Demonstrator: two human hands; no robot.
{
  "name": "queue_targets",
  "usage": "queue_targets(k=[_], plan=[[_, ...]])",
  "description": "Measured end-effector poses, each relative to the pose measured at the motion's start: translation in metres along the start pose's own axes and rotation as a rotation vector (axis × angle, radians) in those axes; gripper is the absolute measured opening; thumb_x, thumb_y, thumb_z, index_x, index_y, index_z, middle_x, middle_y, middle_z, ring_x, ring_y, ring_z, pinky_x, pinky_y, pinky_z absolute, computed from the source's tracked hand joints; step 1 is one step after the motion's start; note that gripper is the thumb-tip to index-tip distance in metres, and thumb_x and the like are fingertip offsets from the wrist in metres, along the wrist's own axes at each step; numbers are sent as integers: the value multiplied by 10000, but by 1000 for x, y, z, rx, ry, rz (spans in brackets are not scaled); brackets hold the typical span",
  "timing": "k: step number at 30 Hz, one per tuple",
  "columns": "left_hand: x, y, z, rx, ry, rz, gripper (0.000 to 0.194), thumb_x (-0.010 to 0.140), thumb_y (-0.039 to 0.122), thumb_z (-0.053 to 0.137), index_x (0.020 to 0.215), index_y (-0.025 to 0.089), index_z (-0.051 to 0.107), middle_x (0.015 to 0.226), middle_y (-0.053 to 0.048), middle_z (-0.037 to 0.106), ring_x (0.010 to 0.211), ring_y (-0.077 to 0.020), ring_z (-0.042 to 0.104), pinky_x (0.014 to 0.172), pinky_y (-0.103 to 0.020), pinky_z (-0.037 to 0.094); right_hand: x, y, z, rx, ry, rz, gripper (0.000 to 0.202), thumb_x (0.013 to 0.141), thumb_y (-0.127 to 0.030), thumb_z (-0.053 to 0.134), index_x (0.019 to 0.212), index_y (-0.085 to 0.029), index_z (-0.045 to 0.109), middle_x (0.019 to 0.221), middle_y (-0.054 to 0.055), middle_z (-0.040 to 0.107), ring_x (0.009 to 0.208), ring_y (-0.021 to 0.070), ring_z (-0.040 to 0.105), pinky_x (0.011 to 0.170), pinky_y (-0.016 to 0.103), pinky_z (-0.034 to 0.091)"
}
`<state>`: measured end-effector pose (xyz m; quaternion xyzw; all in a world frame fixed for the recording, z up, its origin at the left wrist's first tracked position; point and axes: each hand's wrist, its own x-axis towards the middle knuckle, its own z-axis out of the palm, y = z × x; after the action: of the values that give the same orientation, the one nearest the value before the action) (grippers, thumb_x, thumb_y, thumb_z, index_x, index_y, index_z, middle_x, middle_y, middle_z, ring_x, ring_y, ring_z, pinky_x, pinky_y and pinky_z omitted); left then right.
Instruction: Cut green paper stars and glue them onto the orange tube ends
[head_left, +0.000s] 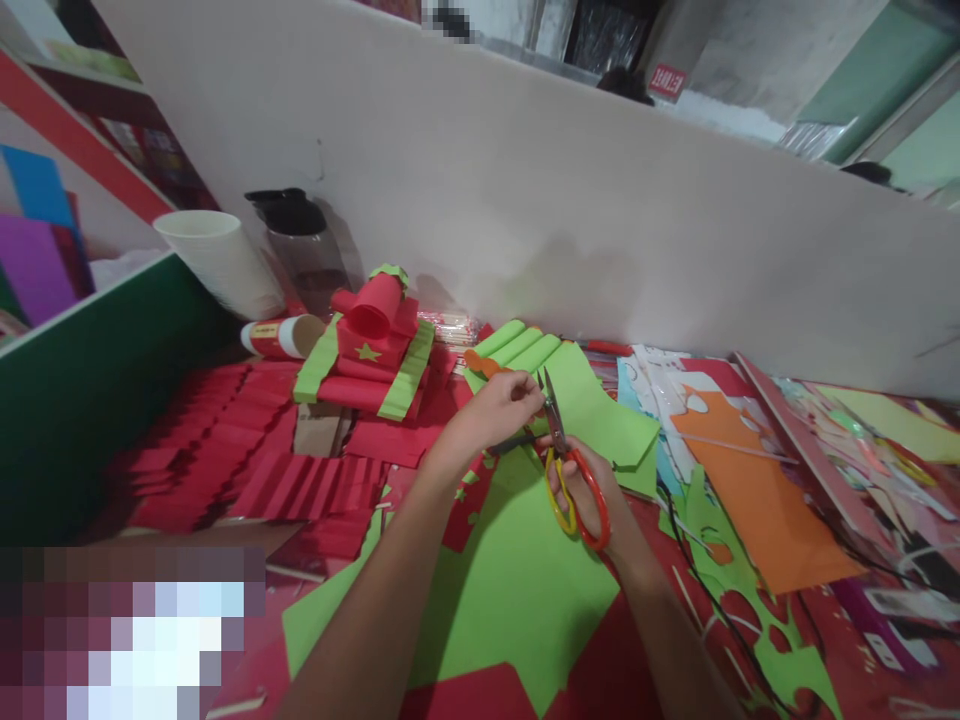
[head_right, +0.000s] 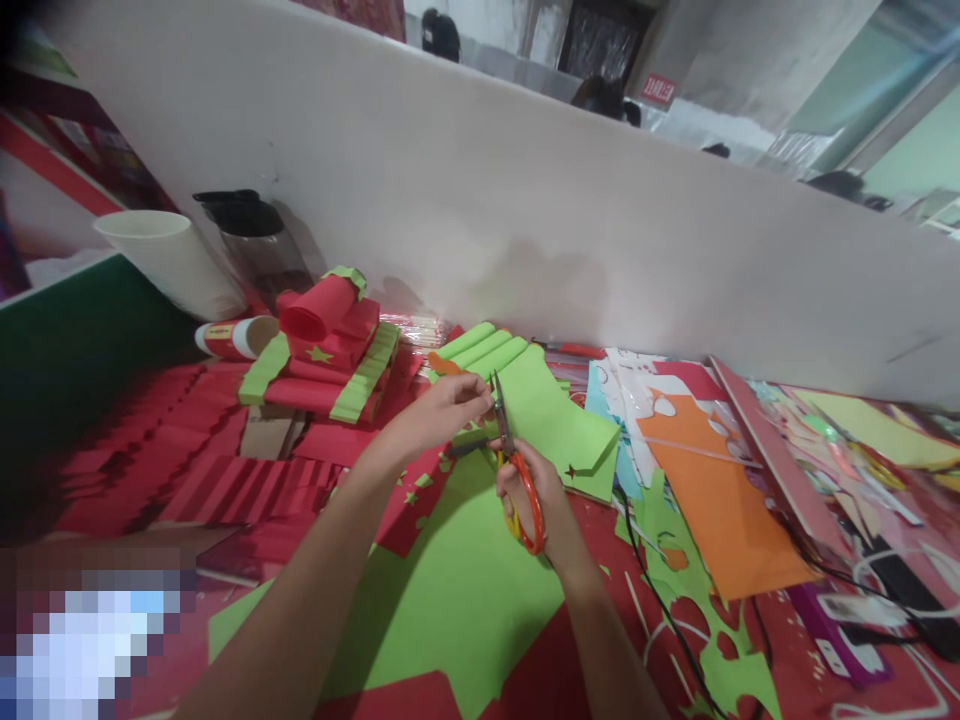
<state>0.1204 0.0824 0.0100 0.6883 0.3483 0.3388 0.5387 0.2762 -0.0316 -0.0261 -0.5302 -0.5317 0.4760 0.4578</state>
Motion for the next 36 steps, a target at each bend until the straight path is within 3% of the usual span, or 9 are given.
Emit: queue_targets(k=[11,19,24,27,31,36], plan=[[-6,4,-8,31,-87,-42,158,845,285,549,732,175,558,706,-2,628,633,-128,535,609,-244,403,-1,0,-7,44,-109,10,756,773,-817,534,1188,-186,557,714,-23,487,478,79,376,423,222,336],[-8,7,-11,77,-145,-61,203,850,338,540,724,178,530,708,8,590,646,-131,524,615,-248,396,1,0,-8,-36,-26,119,568,814,-712,607,1029,-186,583,537,-87,414,379,55,367,362,166,289],[-10,6,-15,188,-48,-104,193,846,327,535,725,175,541,689,22,534,623,-118,471,601,-248,360,0,0,-12,79,58,5,483,856,-636,621,1051,-195,587,568,-69,467,370,50,372,339,162,298],[-9,1,-17,249,-32,-169,169,829,322,548,747,176,571,755,-4,600,686,-141,528,634,-255,388,0,0,-16,146,95,-90,463,880,-620,600,1084,-205,590,578,-69,472,365,54,371,333,173,336],[-11,6,-17,225,-131,-198,185,813,354,567,797,176,617,869,-26,671,779,-168,594,679,-257,427,-1,-2,-24,145,148,-147,418,909,-588,583,1090,-212,603,588,-68,480,373,55,379,344,178,372],[-13,12,-7,199,-250,-166,188,815,357,562,799,178,619,795,-8,642,694,-146,556,596,-240,390,-3,-4,-35,161,165,-194,427,904,-587,592,1105,-211,619,598,-63,485,367,57,388,329,182,365]])
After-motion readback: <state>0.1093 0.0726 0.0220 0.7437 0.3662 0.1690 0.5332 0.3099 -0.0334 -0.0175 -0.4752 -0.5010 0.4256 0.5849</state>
